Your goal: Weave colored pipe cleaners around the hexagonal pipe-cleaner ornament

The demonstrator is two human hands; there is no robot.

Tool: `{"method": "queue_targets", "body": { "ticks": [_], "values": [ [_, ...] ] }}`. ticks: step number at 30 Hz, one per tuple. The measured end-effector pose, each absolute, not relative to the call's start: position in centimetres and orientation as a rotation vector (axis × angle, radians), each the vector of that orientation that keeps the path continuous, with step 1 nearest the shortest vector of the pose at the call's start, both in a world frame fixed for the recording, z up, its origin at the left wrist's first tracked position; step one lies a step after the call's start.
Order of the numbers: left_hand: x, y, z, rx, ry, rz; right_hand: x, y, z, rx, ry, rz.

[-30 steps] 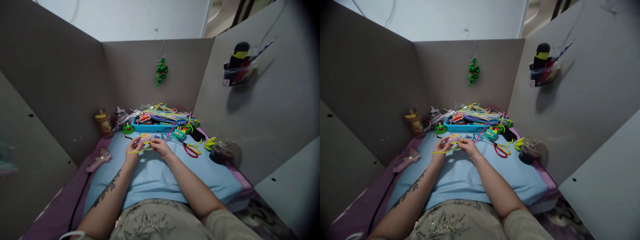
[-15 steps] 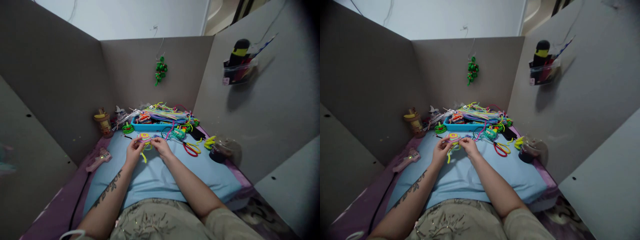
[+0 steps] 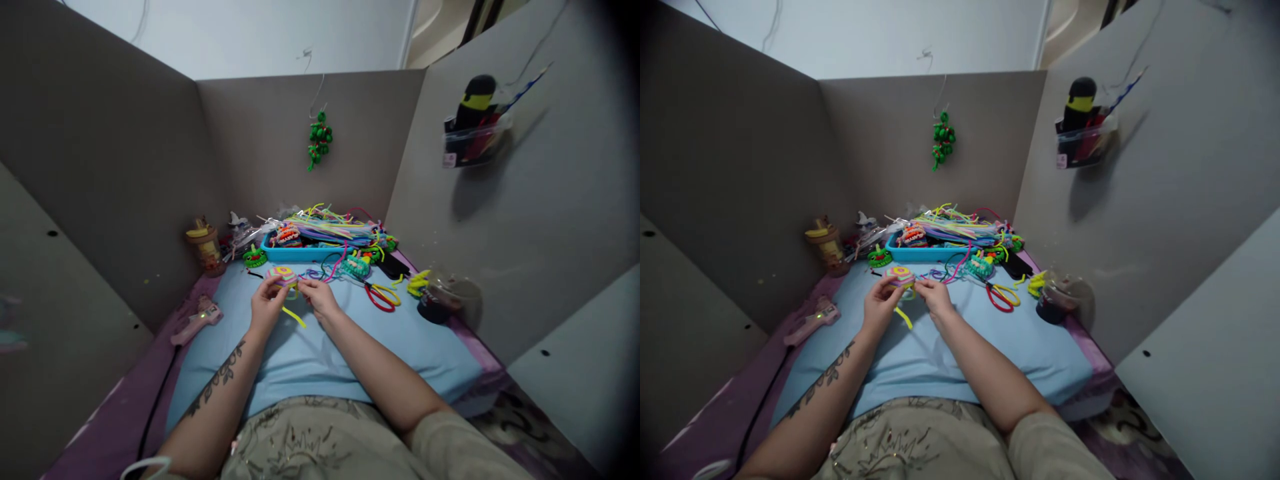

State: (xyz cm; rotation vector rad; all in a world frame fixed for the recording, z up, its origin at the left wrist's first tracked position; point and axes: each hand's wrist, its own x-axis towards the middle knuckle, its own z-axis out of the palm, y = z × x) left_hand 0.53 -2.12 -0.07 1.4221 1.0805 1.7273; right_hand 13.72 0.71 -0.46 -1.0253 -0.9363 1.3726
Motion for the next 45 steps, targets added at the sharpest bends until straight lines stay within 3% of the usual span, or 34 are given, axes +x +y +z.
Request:
{"method": "queue_targets", "body": {
  "ticks": [11,30,45],
  "values": [
    [0.4,-2.3,0.0,1.426,1.12,1.752,13.9,1.1,-0.9,-0.834,-0.845,1.585],
    [0.6,-2.2,-0.1,1.366,1.08,1.707,13.8,1.2,-0.7,-0.834,-0.763,1.631],
    [0.3,-1.5,0.2,1.054,1.002,1.763,12.6,-0.5,0.1,-0.836,-1.245,1.049]
  ]
}}
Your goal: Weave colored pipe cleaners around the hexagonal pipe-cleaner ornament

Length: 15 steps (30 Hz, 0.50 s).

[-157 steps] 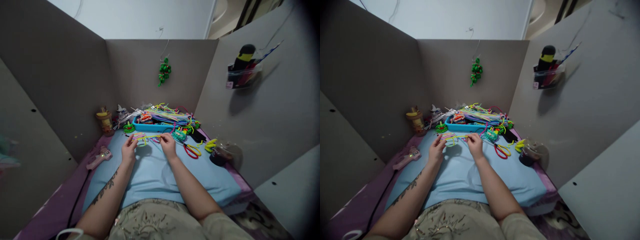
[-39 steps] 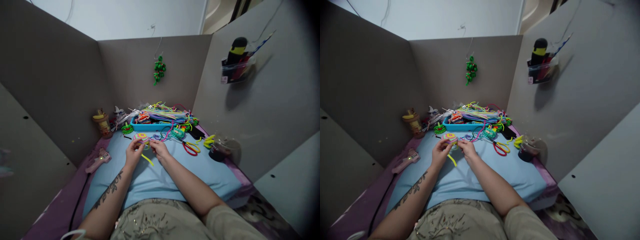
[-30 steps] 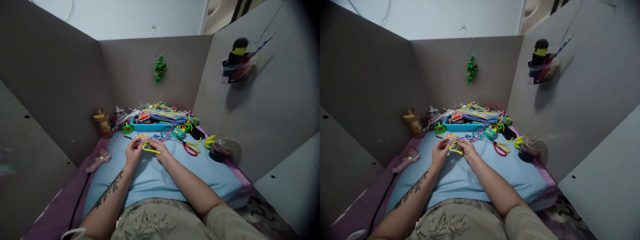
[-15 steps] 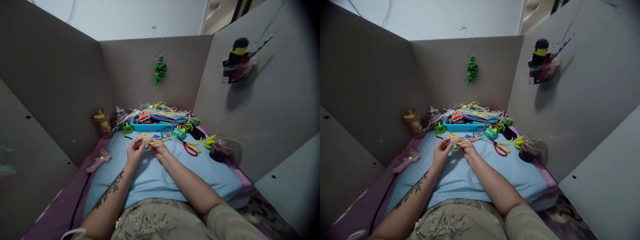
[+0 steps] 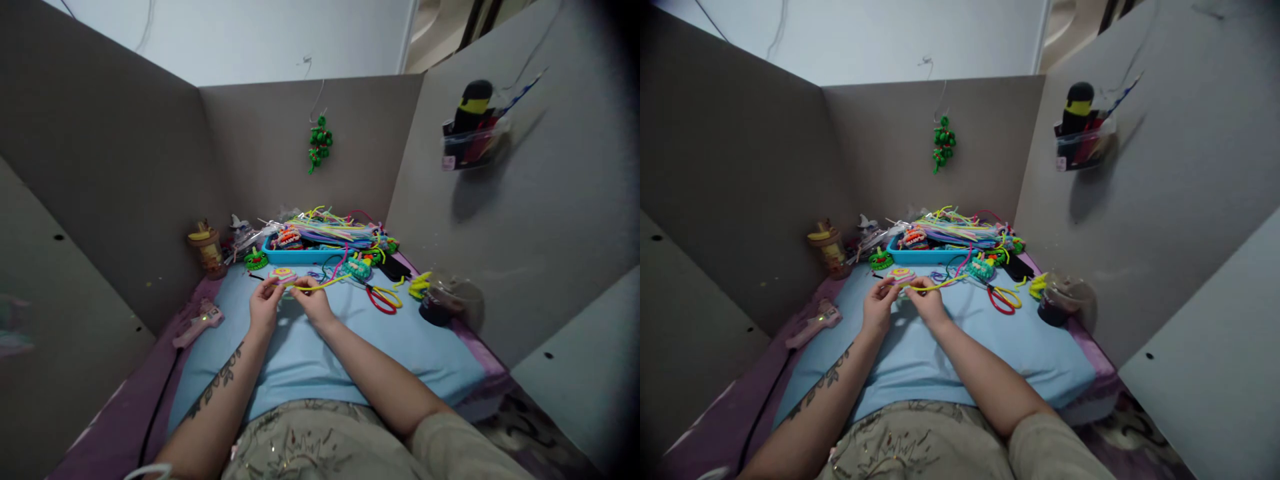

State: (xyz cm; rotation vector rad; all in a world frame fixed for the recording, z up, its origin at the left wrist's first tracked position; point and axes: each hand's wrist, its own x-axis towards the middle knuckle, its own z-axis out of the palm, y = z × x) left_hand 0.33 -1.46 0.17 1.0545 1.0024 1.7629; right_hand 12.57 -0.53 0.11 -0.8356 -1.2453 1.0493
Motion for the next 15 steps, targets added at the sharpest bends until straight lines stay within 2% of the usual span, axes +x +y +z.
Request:
{"method": "queue_targets", "body": {
  "ticks": [7,15],
  "values": [
    [0.4,-1.1,-0.2,0.997,1.007,1.662,14.2,1.7,-0.3,-0.943,-0.941,1.101],
    [-0.2,-0.5,-0.8,0.95,0.965,1.625,13.4,1.8,-1.0,-0.875,-1.02,1.16]
  ]
}}
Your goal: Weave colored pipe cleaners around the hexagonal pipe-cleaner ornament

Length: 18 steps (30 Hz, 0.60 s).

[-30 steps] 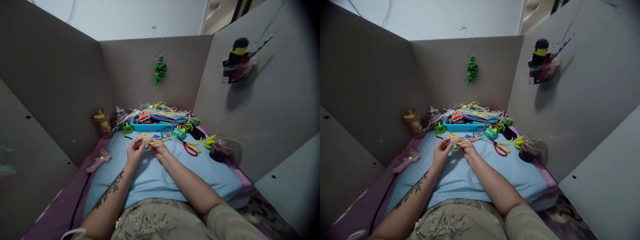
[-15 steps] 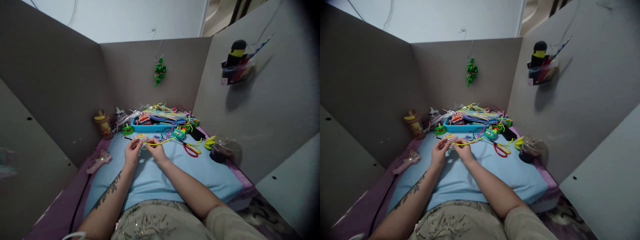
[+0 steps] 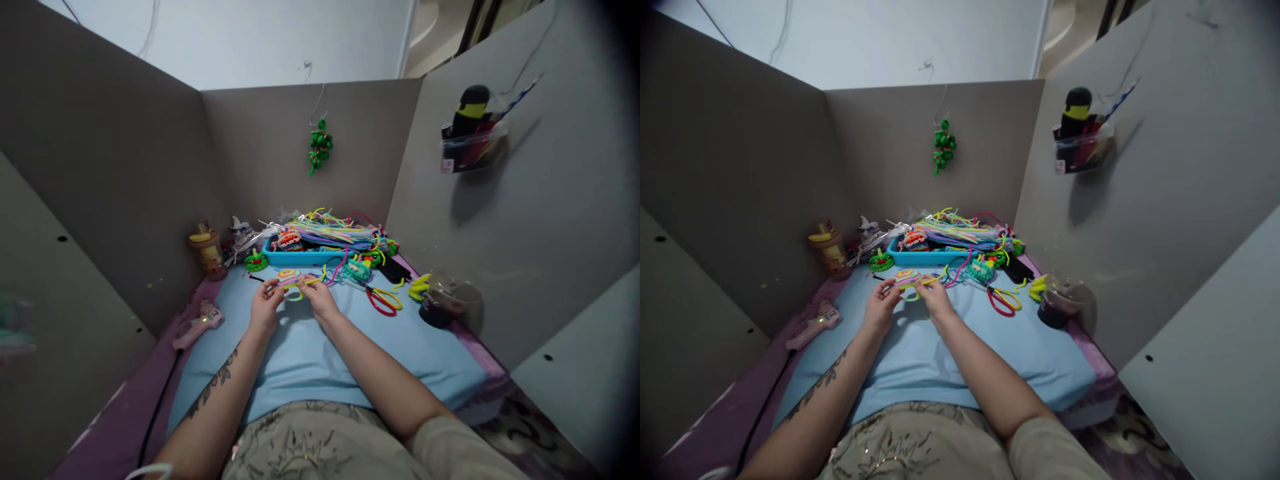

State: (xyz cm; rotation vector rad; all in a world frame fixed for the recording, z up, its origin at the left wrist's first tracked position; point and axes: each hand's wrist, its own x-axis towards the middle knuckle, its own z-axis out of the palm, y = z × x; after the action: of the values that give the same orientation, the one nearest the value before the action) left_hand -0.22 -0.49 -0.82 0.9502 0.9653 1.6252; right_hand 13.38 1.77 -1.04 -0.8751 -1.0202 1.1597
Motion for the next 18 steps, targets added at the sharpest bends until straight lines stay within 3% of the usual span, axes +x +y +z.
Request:
{"method": "queue_targets", "body": {
  "ticks": [11,18],
  "values": [
    [-0.4,-0.5,-0.6,0.833,0.913,1.62,14.5,1.8,-0.2,-0.827,-1.207,1.12],
    [-2.3,0.1,0.1,0.393,0.697,1.757,18.1,2.6,0.9,-1.007,-0.953,1.304]
  ]
}}
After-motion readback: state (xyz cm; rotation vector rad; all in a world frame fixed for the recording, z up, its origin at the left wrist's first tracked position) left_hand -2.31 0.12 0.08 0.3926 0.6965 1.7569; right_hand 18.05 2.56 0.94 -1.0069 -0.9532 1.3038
